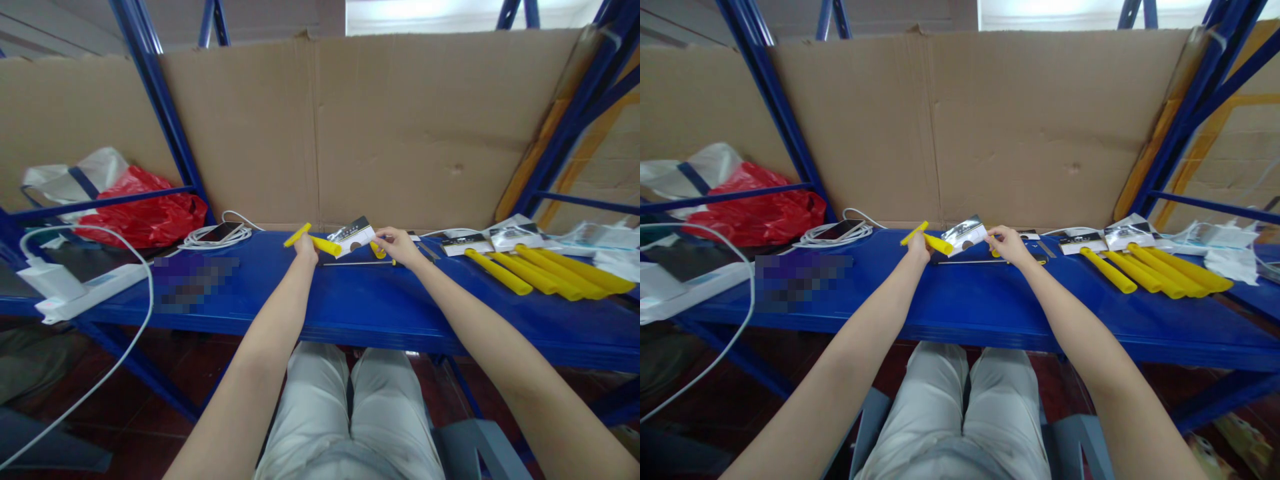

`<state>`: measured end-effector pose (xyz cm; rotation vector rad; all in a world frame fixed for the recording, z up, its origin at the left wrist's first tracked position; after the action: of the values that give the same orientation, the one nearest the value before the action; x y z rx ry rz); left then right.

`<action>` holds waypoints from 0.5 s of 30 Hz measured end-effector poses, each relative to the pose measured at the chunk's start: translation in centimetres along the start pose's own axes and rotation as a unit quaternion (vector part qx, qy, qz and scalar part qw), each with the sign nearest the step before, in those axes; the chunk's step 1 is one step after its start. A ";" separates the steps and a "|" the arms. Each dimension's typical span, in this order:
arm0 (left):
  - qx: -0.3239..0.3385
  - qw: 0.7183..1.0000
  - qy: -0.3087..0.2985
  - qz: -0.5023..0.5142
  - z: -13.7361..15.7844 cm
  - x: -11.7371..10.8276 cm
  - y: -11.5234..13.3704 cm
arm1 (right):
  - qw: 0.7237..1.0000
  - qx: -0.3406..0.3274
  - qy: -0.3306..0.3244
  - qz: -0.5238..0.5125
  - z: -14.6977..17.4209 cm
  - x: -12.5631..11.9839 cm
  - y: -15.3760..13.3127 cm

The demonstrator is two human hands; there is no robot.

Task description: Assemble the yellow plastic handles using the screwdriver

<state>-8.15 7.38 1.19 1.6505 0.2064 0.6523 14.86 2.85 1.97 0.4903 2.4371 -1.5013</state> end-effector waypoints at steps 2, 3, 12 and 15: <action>-0.029 0.998 0.048 0.025 0.1 -0.3 0.0 | 1.000 0.004 -0.011 -0.006 0.1 0.0 -0.1; -0.033 0.998 0.056 0.022 0.1 -0.4 0.0 | 1.000 0.007 -0.015 -0.008 0.2 0.0 -0.2; -0.038 0.994 0.105 0.019 0.0 -1.2 0.4 | 0.995 0.048 -0.061 -0.059 0.6 -0.2 -1.2; -0.043 0.993 0.109 0.032 0.2 -1.3 0.6 | 0.992 0.064 -0.072 -0.077 0.7 -0.3 -1.4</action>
<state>-9.22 6.43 1.33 1.5069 0.2797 0.8802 14.63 1.63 2.90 0.2114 2.3229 -1.6995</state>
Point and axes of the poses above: each hand's wrist, its own z-axis away from the middle knuckle, its own x-axis out of the palm, y = z × x, the point moved 2 cm from there along -z, towards the middle knuckle, and after that the axes turned 14 degrees about x, right-handed, at the moved point
